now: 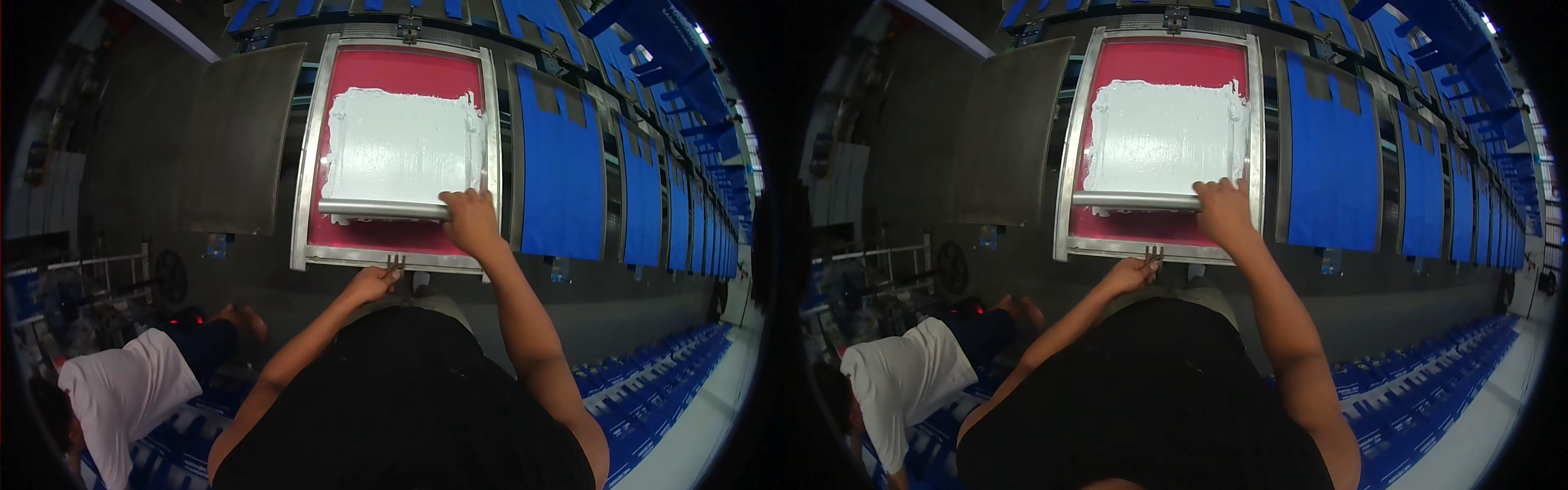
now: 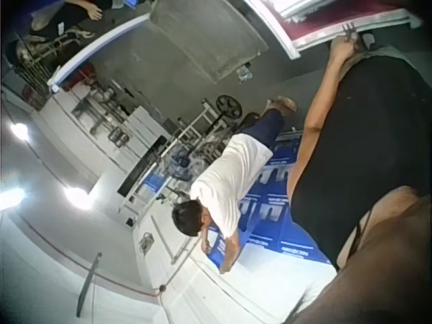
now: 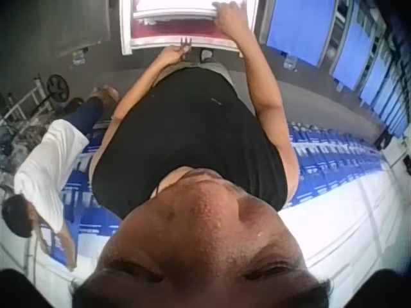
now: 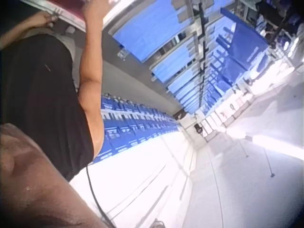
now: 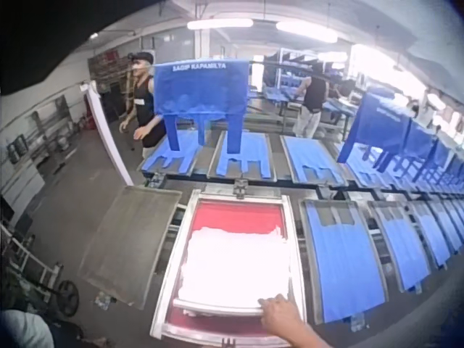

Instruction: The person uses a squeegee to spread white ink across a screen printing frame. They repeatedly pull the squeegee downward to distribute the ink evenly over the mesh. The task is performed continuously on the same frame throughout the clip.

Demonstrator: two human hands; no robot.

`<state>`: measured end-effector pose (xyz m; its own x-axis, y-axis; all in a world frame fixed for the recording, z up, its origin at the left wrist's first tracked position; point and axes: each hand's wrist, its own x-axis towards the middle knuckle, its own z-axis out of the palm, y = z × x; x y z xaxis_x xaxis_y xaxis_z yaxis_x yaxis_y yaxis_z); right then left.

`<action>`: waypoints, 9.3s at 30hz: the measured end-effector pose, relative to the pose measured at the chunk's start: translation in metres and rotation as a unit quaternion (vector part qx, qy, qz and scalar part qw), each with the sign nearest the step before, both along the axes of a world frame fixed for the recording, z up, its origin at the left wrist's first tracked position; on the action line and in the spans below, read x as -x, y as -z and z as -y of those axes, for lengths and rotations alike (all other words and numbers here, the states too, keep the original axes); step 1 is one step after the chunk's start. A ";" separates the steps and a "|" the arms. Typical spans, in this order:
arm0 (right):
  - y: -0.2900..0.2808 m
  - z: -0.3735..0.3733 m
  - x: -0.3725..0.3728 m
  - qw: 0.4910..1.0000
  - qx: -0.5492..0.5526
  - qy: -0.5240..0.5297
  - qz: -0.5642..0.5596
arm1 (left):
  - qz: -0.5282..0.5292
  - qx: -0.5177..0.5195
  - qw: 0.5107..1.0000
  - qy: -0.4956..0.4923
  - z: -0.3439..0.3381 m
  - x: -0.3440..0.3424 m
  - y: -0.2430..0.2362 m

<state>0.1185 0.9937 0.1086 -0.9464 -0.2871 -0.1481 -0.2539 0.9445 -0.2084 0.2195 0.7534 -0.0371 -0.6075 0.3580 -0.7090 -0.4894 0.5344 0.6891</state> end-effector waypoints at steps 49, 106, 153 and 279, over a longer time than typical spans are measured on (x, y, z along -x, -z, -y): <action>0.013 -0.505 -0.023 0.805 0.491 0.291 0.160 | -0.256 -0.037 0.884 -0.389 -0.291 0.048 -0.055; 0.017 -0.517 -0.046 0.840 0.449 0.255 0.168 | -0.239 0.114 0.922 -0.281 -0.287 0.056 -0.074; 0.002 -0.459 -0.014 0.999 0.012 0.034 -0.005 | -0.529 0.186 0.821 0.108 -0.384 0.120 -0.129; 0.028 -0.523 -0.036 0.777 0.539 0.265 0.190 | -0.304 0.051 0.898 -0.314 -0.296 0.044 -0.081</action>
<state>0.1550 1.5166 0.0804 -0.9210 -0.0233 -0.3889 0.3836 0.1202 -0.9156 0.1755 1.0499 0.0437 -0.9528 -0.2386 -0.1878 -0.2663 0.3593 0.8944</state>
